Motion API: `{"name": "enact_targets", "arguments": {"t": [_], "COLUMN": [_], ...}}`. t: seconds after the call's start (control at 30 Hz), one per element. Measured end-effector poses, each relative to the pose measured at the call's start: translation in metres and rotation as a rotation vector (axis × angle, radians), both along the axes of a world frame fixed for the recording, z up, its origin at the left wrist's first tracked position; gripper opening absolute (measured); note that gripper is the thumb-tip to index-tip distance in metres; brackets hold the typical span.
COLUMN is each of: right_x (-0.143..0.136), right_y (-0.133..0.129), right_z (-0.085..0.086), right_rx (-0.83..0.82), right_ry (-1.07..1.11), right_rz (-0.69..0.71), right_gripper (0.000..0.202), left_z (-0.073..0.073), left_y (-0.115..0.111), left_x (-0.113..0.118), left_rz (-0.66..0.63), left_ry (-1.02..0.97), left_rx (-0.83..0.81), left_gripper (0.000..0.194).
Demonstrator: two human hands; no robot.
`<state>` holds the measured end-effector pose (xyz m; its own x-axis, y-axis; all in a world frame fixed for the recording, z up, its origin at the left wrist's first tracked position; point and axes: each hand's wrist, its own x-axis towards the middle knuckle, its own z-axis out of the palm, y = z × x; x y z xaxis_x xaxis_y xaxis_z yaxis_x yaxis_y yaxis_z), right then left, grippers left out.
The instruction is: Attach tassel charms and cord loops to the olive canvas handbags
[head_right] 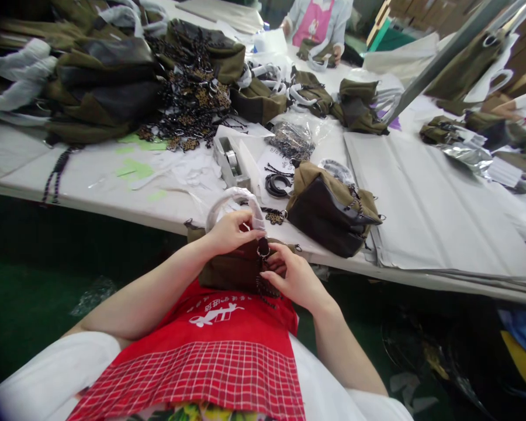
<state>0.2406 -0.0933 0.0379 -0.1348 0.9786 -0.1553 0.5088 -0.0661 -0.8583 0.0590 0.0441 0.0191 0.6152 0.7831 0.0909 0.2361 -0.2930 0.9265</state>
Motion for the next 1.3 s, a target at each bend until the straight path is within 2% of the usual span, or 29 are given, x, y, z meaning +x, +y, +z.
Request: {"name": "enact_targets", "arguments": {"t": [0.07,0.17,0.27,0.37,0.47,0.57,0.63,0.7,0.77,0.83,0.87,0.9,0.97,1.07,1.17,1.23,1.3], "right_x": [0.006,0.021,0.036,0.044,0.047,0.047,0.045,0.039,0.028,0.013,0.007,0.002,-0.002,0.013,0.051,0.085,0.122], "right_y": [0.0,0.003,0.008,0.011,0.011,0.009,0.007,0.004,0.0,-0.003,-0.004,-0.004,-0.005,-0.008,-0.006,0.003,0.02], "right_z": [-0.003,-0.004,-0.006,-0.016,-0.028,-0.041,-0.05,-0.059,-0.068,-0.073,-0.073,-0.07,-0.056,-0.016,0.039,0.076,0.107], "right_rx": [0.029,0.185,0.315,0.269,0.098,-0.088,-0.2,-0.285,-0.321,-0.3,-0.275,-0.245,-0.187,-0.055,0.172,0.392,0.581], "right_ry": [-0.026,-0.135,-0.286,-0.321,-0.19,0.009,0.2,0.394,0.511,0.541,0.537,0.528,0.521,0.527,0.588,0.641,0.665], "right_rz": [-0.083,-0.285,-0.308,-0.278,-0.381,-0.436,-0.372,-0.299,-0.282,-0.309,-0.315,-0.315,-0.28,-0.315,-0.596,-0.826,-0.937], "right_gripper": [0.036,0.023,0.025,0.036,0.054,0.065,0.061,0.06,0.066,0.068,0.066,0.061,0.052,0.045,0.039,0.035,0.035], "left_z": [-0.003,-0.003,-0.001,0.001,-0.006,-0.032,-0.059,-0.087,-0.109,-0.121,-0.122,-0.12,-0.106,-0.066,-0.009,0.026,0.05], "left_y": [-0.001,-0.005,-0.012,-0.024,-0.037,-0.05,-0.06,-0.072,-0.084,-0.094,-0.097,-0.099,-0.096,-0.08,-0.055,-0.04,-0.028], "left_x": [-0.002,-0.005,-0.015,-0.039,-0.077,-0.117,-0.138,-0.15,-0.153,-0.149,-0.146,-0.143,-0.14,-0.138,-0.127,-0.109,-0.086], "left_rz": [-0.009,-0.053,-0.055,0.141,0.406,0.71,0.827,0.775,0.653,0.554,0.523,0.503,0.479,0.386,0.271,0.232,0.203], "left_ry": [0.013,0.071,0.042,-0.028,-0.018,0.104,0.226,0.292,0.22,0.044,-0.046,-0.117,-0.193,-0.171,-0.163,-0.218,-0.207], "left_rx": [0.006,0.095,0.178,0.226,0.275,0.26,0.113,-0.126,-0.325,-0.507,-0.591,-0.662,-0.731,-0.626,-0.366,-0.187,-0.041], "left_gripper": [0.023,0.02,0.01,0.012,0.019,0.02,0.033,0.048,0.06,0.071,0.075,0.076,0.075,0.069,0.067,0.064,0.057]}}
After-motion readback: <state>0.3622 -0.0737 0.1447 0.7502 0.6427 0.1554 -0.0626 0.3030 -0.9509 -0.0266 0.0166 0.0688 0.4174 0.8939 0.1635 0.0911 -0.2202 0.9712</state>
